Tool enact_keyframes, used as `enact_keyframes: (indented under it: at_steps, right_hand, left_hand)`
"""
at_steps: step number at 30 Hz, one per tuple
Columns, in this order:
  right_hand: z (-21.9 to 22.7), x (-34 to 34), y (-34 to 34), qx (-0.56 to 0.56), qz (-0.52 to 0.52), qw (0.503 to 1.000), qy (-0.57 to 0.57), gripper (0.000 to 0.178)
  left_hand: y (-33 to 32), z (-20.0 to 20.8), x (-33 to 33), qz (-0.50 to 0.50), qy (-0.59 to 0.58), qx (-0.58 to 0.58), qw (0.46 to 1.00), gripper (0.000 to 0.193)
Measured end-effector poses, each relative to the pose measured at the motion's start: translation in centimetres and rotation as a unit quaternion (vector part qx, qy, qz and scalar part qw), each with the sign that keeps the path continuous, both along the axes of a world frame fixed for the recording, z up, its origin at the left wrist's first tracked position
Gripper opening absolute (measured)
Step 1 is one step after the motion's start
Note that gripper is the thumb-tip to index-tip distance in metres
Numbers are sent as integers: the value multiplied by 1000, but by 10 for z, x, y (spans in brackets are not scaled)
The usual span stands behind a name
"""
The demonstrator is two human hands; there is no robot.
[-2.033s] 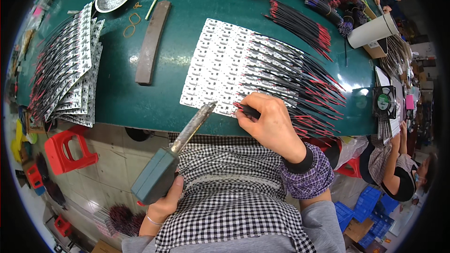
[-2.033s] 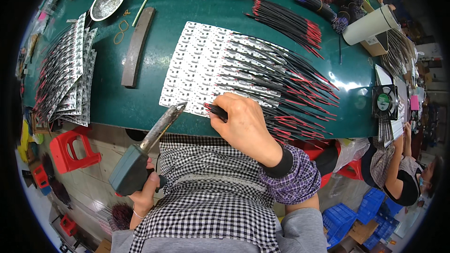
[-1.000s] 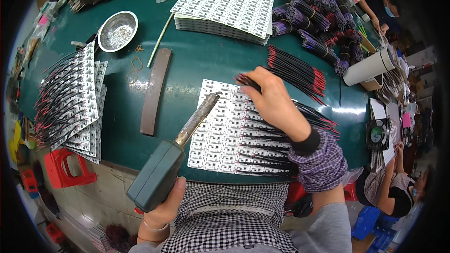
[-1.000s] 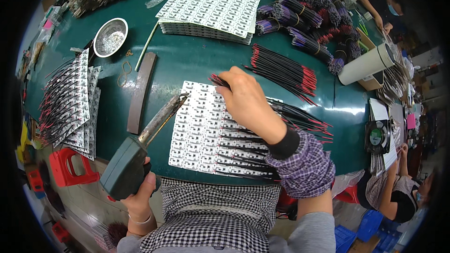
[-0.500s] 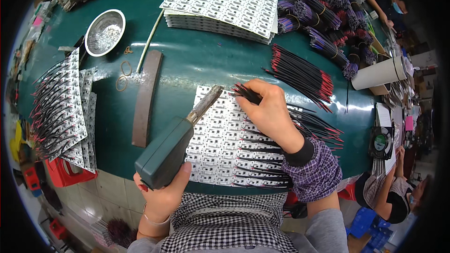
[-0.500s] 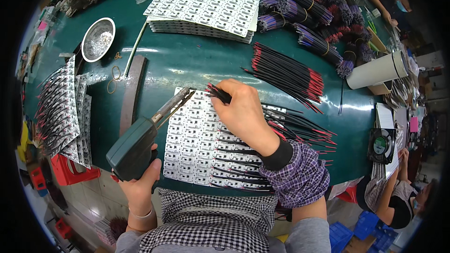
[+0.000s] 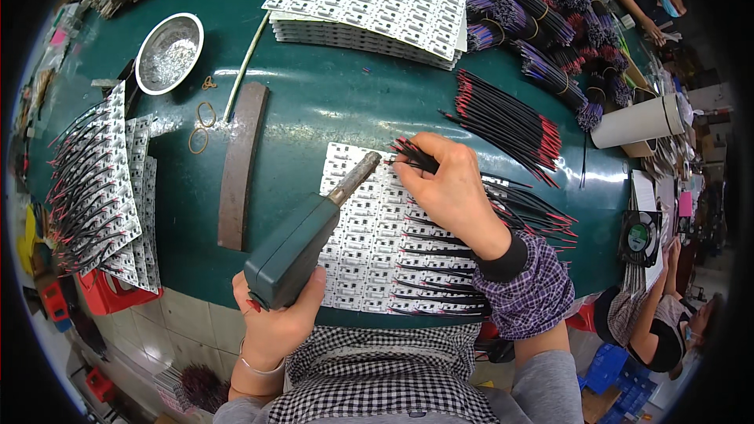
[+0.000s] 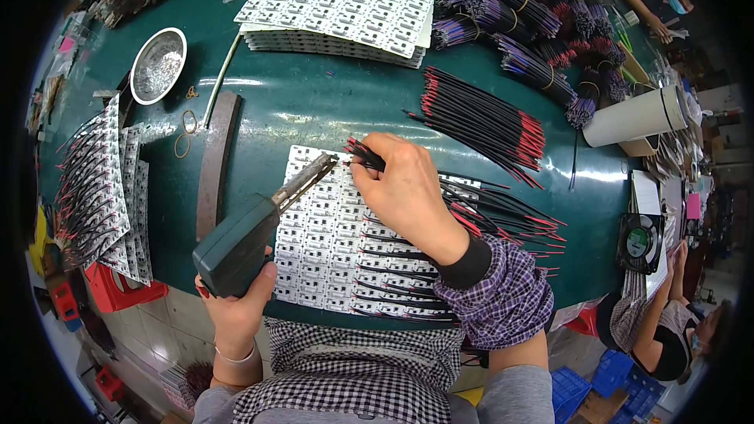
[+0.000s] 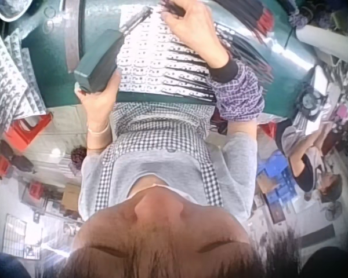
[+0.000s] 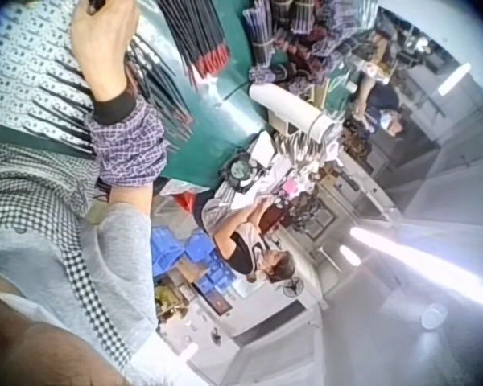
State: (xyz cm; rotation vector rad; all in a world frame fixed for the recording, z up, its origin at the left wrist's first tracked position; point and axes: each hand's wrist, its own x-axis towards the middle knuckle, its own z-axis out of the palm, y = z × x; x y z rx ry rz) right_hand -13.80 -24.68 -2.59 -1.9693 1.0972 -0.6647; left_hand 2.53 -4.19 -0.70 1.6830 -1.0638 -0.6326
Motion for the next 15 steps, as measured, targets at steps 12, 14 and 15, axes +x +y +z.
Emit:
enact_keyframes:
  at_steps: [12, 14, 15]
  right_hand:
    - [-2, 0, 0, -1, -5, 1000, 3, 13]
    - [0, 0, 0, 5, -7, 1000, 0, 13]
    - [0, 1, 0, 12, -9, 1000, -3, 13]
  left_hand:
    - [-6, 5, -10, 32, -9, 61, 998, 21]
    - [-9, 7, -8, 21, -19, 45, 999, 20]
    - [-11, 8, -7, 12, -29, 29, 999, 19]
